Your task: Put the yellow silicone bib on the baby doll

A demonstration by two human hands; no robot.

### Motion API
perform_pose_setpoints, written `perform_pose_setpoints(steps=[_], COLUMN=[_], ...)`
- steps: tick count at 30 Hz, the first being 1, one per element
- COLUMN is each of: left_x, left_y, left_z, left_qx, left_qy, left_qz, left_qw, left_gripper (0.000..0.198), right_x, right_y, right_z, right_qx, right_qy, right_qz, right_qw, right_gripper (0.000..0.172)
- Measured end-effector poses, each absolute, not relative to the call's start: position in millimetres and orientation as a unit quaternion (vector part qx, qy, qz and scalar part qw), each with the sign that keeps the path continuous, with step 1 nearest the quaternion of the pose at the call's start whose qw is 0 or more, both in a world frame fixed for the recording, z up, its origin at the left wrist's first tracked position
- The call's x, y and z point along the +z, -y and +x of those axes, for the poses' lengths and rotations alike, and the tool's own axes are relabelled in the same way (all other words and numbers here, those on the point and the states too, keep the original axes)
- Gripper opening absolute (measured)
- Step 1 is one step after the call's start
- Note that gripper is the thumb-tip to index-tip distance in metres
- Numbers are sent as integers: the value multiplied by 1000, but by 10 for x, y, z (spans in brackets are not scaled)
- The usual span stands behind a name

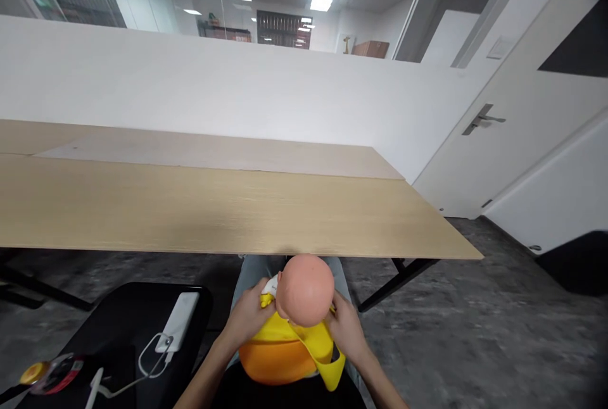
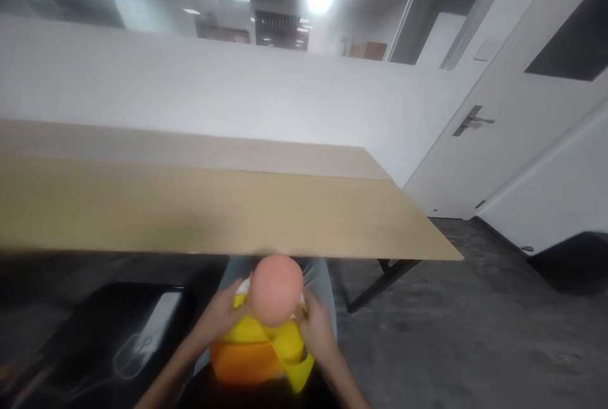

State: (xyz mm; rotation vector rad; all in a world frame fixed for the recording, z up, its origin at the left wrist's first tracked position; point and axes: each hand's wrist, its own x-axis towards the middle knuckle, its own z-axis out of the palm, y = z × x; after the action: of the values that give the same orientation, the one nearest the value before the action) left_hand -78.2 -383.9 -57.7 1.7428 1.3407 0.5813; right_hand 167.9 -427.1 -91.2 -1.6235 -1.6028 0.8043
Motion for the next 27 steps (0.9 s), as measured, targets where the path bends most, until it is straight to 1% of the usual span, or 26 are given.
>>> perform_pose_setpoints(steps=[4, 7, 10, 14, 18, 20, 23, 27], left_x=[-453, -187, 205, 785, 1259, 1409, 1502, 1436], left_y=[3825, 3801, 3740, 3565, 3249, 3036, 2663, 2125], left_z=[-740, -741, -747, -738, -694, -644, -534, -383], left_qx=[287, 305, 313, 330, 307, 292, 272, 265], left_qy=[-509, -480, -442, -392, -429, -431, -443, -460], left_qz=[684, 697, 722, 767, 788, 791, 785, 783], left_qw=[436, 436, 430, 386, 318, 322, 335, 324], left_gripper=[24, 23, 24, 31, 39, 37, 35, 37], right_x=[-781, -508, -79, 645, 1333, 1569, 1733, 1644], right_y=[4259, 4229, 4175, 4034, 3676, 3406, 2944, 2311], right_z=[1632, 1653, 1713, 1795, 1830, 1840, 1864, 1911], right_qx=[321, 293, 231, 134, 122, 82, 67, 67], right_qy=[602, 615, 645, 689, 724, 743, 743, 723], right_qz=[-623, -634, -646, -644, -625, -620, -633, -669], right_qw=[382, 367, 337, 303, 265, 239, 207, 159], right_gripper=[24, 21, 16, 12, 20, 22, 27, 27])
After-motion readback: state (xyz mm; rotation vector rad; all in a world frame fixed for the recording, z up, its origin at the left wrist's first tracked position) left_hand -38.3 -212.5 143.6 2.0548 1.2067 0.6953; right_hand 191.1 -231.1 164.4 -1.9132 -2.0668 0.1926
